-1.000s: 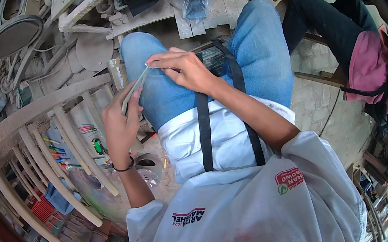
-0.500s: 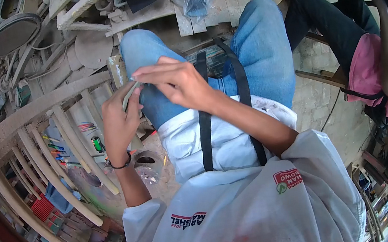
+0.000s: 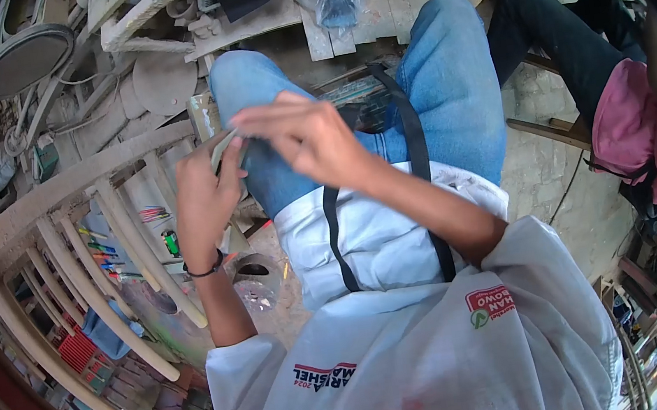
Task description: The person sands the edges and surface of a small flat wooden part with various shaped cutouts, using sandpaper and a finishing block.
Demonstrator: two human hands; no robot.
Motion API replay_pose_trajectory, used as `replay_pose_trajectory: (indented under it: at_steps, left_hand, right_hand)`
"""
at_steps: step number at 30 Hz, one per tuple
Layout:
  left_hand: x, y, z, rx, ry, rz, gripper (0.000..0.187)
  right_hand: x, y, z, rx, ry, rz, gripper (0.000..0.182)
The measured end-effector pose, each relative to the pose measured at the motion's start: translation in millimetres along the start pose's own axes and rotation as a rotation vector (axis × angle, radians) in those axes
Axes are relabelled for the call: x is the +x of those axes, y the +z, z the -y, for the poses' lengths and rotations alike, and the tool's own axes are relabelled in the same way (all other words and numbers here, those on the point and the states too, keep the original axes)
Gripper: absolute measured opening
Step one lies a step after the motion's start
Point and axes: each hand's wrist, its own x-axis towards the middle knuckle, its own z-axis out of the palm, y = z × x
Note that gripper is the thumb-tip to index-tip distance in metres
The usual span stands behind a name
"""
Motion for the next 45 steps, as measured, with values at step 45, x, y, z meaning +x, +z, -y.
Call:
replay_pose_trajectory:
  at_steps: [45]
  left_hand:
    - [1.0, 2.3, -9.5, 0.071, -0.059, -0.01, 0.025]
  right_hand:
    - [-6.9, 9.8, 0.0, 0.076, 0.015, -0.097, 0.036]
